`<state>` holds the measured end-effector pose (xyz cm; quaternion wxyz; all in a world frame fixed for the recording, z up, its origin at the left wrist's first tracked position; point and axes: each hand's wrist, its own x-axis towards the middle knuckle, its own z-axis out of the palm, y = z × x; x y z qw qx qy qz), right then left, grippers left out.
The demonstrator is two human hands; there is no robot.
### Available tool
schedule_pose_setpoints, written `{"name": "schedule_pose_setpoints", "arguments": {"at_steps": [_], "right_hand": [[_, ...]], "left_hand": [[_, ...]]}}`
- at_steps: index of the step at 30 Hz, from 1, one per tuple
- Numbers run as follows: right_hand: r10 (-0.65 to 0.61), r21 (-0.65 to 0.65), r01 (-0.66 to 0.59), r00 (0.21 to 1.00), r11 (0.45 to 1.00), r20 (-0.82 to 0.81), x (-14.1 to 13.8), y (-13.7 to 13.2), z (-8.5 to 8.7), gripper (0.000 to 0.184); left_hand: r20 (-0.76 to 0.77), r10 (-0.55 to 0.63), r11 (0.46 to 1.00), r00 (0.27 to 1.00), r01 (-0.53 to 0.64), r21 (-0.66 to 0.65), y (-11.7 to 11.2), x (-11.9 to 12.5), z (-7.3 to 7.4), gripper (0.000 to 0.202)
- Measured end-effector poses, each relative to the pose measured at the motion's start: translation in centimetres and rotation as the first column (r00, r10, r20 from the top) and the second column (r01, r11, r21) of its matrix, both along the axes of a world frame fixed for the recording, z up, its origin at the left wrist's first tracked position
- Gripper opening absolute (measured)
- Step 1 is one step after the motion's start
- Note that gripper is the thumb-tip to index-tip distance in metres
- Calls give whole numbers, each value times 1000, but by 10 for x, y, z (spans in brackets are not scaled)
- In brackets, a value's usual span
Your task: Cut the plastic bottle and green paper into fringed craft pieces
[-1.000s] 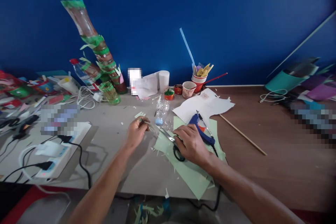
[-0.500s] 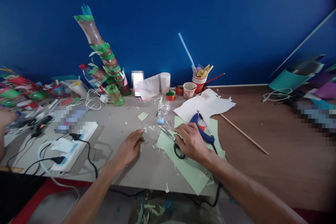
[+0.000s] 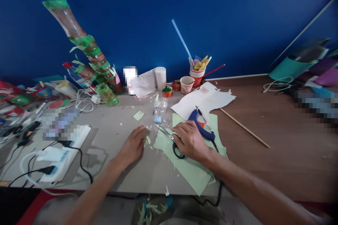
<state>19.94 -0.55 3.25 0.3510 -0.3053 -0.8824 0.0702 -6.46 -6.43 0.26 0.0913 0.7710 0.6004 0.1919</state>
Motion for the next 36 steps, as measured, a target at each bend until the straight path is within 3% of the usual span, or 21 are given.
{"name": "schedule_pose_setpoints", "arguments": {"at_steps": [6, 11, 14, 17, 18, 19, 21, 22, 24, 25, 28, 29, 31, 32, 33, 34, 35, 36], "right_hand": [[5, 14, -5, 1000, 1000, -5, -1, -3, 0, 12], [1, 1, -1, 1000, 1000, 6, 1, -5, 1, 13], [10, 1, -10, 1000, 1000, 7, 1, -6, 0, 13], [14, 3, -14, 1000, 1000, 4, 1, -6, -2, 13], [14, 2, -14, 1000, 1000, 6, 0, -5, -3, 13], [10, 1, -10, 1000, 1000, 8, 0, -5, -3, 13], [4, -3, -4, 1000, 1000, 15, 0, -4, -4, 13], [1, -4, -1, 1000, 1000, 19, 0, -3, -4, 13], [2, -8, -2, 1000, 1000, 31, 0, -3, -5, 13], [7, -9, -7, 999, 1000, 38, 0, -3, -5, 13], [20, -25, -19, 998, 1000, 62, -1, -3, -7, 14], [20, -29, -18, 998, 999, 65, -1, -3, -8, 14], [9, -27, -7, 998, 1000, 62, -2, -4, -9, 14], [4, -27, -3, 998, 1000, 61, -2, -4, -9, 14], [-4, -27, 6, 998, 1000, 60, -2, -4, -9, 13], [-8, -22, 9, 998, 1000, 55, -2, -4, -8, 13], [-7, -20, 8, 999, 1000, 51, -2, -4, -7, 13], [-6, -18, 7, 999, 1000, 45, -2, -4, -7, 13]], "left_hand": [[-51, -59, 998, 997, 58, -28, 4, 4, 2, 47], [9, -121, 966, 993, 120, -229, -38, 10, 21, 48], [148, -123, 892, 981, 175, -418, -68, 23, 47, 42], [368, -110, 684, 923, 339, -646, -78, 34, 71, 36], [414, -80, 668, 907, 357, -653, -77, 35, 74, 35], [412, -53, 724, 910, 319, -612, -75, 36, 75, 35], [319, -1, 884, 948, 150, -442, -70, 33, 70, 38], [281, 6, 921, 960, 104, -376, -68, 30, 65, 38], [253, 22, 927, 967, 75, -366, -69, 24, 57, 37], [276, 15, 896, 961, 110, -431, -70, 22, 55, 35], [446, 6, 711, 895, 310, -631, -70, 22, 53, 35], [456, 13, 753, 890, 291, -590, -69, 25, 54, 35], [303, 22, 894, 953, 117, -432, -64, 33, 55, 36], [221, 24, 934, 975, 56, -352, -62, 37, 57, 41], [185, 4, 937, 983, 61, -344, -60, 41, 59, 43], [217, -50, 903, 975, 137, -408, -60, 44, 64, 42], [310, -130, 810, 942, 281, -515, -61, 46, 69, 39], [441, -181, 657, 879, 442, -611, -62, 48, 74, 35]]}}
